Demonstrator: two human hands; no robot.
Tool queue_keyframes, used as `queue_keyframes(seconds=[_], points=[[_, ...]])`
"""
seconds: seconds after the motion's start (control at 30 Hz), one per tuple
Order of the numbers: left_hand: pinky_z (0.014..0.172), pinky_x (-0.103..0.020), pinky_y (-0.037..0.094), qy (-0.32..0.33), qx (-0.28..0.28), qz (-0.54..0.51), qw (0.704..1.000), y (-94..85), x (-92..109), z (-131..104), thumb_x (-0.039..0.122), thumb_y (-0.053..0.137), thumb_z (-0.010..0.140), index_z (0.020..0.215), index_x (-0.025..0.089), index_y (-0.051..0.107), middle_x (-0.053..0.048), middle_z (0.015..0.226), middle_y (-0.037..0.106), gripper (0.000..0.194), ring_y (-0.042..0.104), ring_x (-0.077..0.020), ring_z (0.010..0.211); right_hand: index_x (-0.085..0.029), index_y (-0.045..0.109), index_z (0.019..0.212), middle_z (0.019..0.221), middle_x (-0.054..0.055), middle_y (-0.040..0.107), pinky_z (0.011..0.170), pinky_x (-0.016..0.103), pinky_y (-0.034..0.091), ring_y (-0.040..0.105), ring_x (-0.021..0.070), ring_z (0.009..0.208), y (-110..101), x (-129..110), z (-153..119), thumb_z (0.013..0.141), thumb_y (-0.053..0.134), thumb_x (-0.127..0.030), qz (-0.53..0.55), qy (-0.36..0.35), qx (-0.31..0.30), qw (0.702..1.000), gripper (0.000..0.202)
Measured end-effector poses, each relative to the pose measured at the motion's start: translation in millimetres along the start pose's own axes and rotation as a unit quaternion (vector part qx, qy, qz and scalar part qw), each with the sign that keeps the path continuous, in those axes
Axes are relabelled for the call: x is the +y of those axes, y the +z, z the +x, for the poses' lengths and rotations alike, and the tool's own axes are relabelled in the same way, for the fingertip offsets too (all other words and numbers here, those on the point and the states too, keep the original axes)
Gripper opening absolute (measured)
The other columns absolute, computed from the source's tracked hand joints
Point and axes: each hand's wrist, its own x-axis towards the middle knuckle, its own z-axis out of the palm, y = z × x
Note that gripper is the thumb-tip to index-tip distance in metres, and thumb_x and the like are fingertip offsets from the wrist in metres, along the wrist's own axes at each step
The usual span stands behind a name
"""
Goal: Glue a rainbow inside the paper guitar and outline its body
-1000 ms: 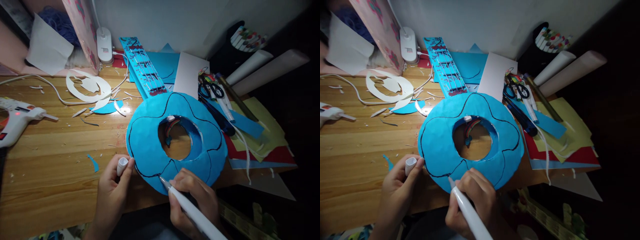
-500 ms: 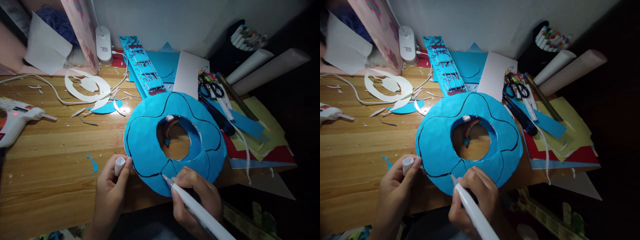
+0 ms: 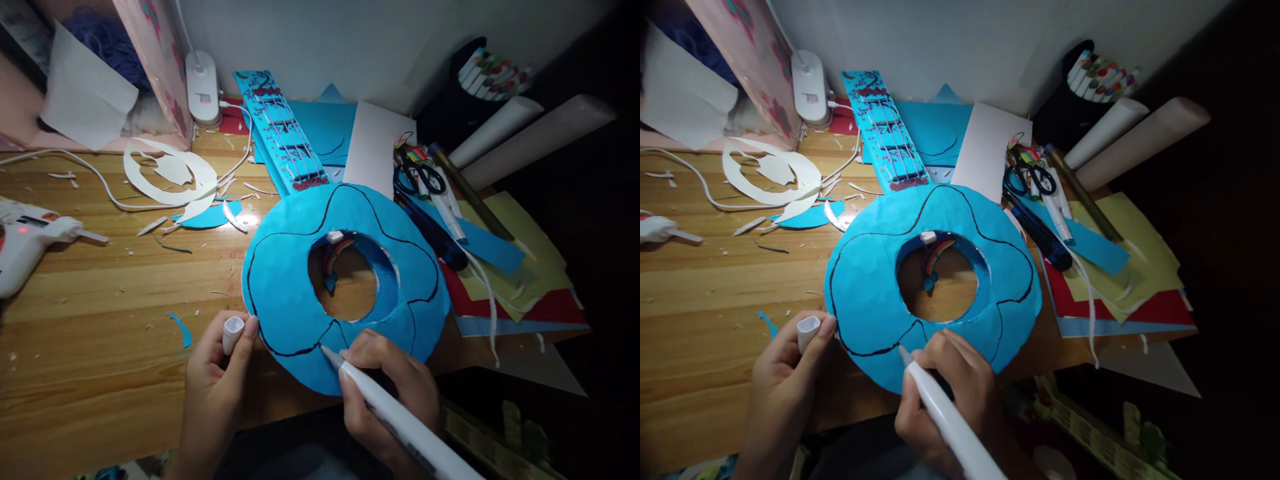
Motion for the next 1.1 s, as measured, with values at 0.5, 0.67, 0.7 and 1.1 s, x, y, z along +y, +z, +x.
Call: queue_keyframes(seconds=[0.5,0.67,0.7,1.1], points=[[0.049,-0.018,0.034,-0.011,0.000,0.008,1.000,-0.7,-1.6,-0.9,0.046,0.060,0.080,0.073,0.020,0.058,0.005,0.059,0.047,0.027,0.041,-0.0086,0.055,-0.023,0.047,0.079,0.063,-0.004,0.048,0.052,0.024,0.046,0.051,0.0113,0.056,-4.4,5.7,-2.5,0.076,0.055,-0.013,-0.021,0.018,0.010,1.000,0.013],[0.052,-0.018,0.036,-0.011,-0.012,0.005,1.000,-0.2,-2.9,-1.0,0.046,0.059,0.081,0.075,0.020,0.058,0.004,0.062,0.049,0.027,0.043,-0.0089,0.057,-0.022,0.050,0.080,0.067,-0.003,0.052,0.054,0.024,0.046,0.053,0.0114,0.059,-3.8,8.2,-3.4,0.077,0.055,-0.014,-0.026,0.039,0.049,0.998,0.010],[0.052,-0.018,0.036,-0.011,-0.010,0.007,1.000,-0.3,-3.0,-1.1,0.046,0.059,0.081,0.075,0.020,0.058,0.004,0.062,0.049,0.027,0.042,-0.0089,0.057,-0.022,0.050,0.080,0.067,-0.003,0.052,0.054,0.024,0.046,0.053,0.0113,0.059,-4.0,8.9,-3.8,0.077,0.056,-0.014,-0.023,0.035,0.044,0.998,0.010],[0.050,-0.019,0.033,-0.020,-0.013,0.012,1.000,0.5,1.0,-0.7,0.045,0.059,0.081,0.073,0.019,0.056,0.004,0.060,0.045,0.027,0.039,-0.0091,0.055,-0.022,0.047,0.078,0.059,-0.004,0.047,0.049,0.026,0.040,0.045,0.0118,0.051,-0.1,3.0,0.2,0.073,0.051,-0.006,-0.010,-0.029,0.009,0.999,0.018]])
